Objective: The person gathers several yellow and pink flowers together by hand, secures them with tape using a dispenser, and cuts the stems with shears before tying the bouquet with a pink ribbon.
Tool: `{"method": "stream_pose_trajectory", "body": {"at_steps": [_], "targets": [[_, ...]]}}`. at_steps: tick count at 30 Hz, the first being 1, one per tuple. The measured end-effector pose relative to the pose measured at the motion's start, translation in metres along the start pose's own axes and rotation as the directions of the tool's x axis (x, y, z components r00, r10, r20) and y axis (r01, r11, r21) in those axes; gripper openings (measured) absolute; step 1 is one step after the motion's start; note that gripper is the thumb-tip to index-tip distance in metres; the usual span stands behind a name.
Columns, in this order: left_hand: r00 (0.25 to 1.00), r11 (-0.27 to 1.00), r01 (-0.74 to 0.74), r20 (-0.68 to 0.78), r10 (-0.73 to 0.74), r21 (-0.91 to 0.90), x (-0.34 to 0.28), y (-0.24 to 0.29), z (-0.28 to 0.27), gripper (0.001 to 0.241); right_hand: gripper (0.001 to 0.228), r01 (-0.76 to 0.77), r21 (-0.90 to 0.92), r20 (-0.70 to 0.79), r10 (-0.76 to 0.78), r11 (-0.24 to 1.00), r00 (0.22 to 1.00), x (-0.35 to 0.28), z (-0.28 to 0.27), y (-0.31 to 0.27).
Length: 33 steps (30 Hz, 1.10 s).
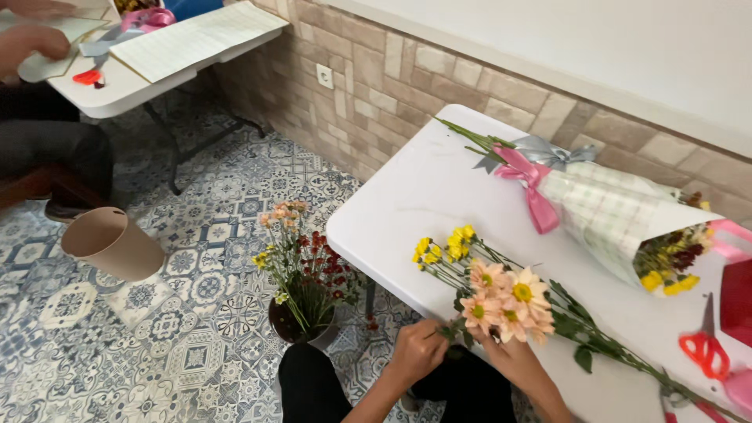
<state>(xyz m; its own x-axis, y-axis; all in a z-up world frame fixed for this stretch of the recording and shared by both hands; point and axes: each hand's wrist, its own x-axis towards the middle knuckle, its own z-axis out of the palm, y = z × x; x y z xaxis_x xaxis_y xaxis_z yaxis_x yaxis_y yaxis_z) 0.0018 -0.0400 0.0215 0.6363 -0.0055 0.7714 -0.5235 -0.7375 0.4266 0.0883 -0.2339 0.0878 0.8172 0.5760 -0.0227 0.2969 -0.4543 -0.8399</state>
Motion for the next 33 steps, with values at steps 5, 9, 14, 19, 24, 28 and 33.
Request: {"method": "stream_pose_trajectory", "body": {"at_steps": [5,9,14,19,24,28,33], "targets": [[0.998,0.994,-0.062,-0.021,0.061,-0.091,0.029,0.036,0.018,0.035,0.05,-0.053,-0.069,-0.025,0.051,0.996,0.998,-0.026,-0.044,-0.001],[0.999,0.983,0.043,0.019,-0.04,-0.178,0.045,0.06,0.03,0.034,0.014,0.141,-0.151,-0.06,-0.151,0.978,0.987,-0.026,-0.067,0.004],[0.981,0.89,0.194,0.06,-0.186,-0.412,0.065,0.092,0.035,0.023,0.018,0.335,-0.147,-0.047,-0.345,0.931,0.937,-0.028,-0.085,-0.056],[0.928,0.843,0.371,0.114,-0.355,-0.389,0.066,0.102,0.053,0.051,0.019,0.442,-0.067,-0.042,-0.445,0.895,0.895,-0.026,-0.1,-0.076],[0.873,0.71,0.453,0.109,-0.474,-0.539,0.089,0.125,0.054,0.048,0.032,0.378,-0.007,0.046,-0.377,0.926,0.925,-0.021,-0.122,-0.108],[0.877,0.708,0.44,0.094,-0.472,-0.552,0.102,0.141,0.059,0.05,0.035,0.357,0.02,0.081,-0.357,0.934,0.93,-0.02,-0.133,-0.13],[0.856,0.603,0.46,0.144,-0.497,-0.652,0.113,0.155,0.069,0.046,0.033,0.288,-0.136,0.186,-0.261,0.948,0.947,-0.014,-0.146,-0.15]]}}
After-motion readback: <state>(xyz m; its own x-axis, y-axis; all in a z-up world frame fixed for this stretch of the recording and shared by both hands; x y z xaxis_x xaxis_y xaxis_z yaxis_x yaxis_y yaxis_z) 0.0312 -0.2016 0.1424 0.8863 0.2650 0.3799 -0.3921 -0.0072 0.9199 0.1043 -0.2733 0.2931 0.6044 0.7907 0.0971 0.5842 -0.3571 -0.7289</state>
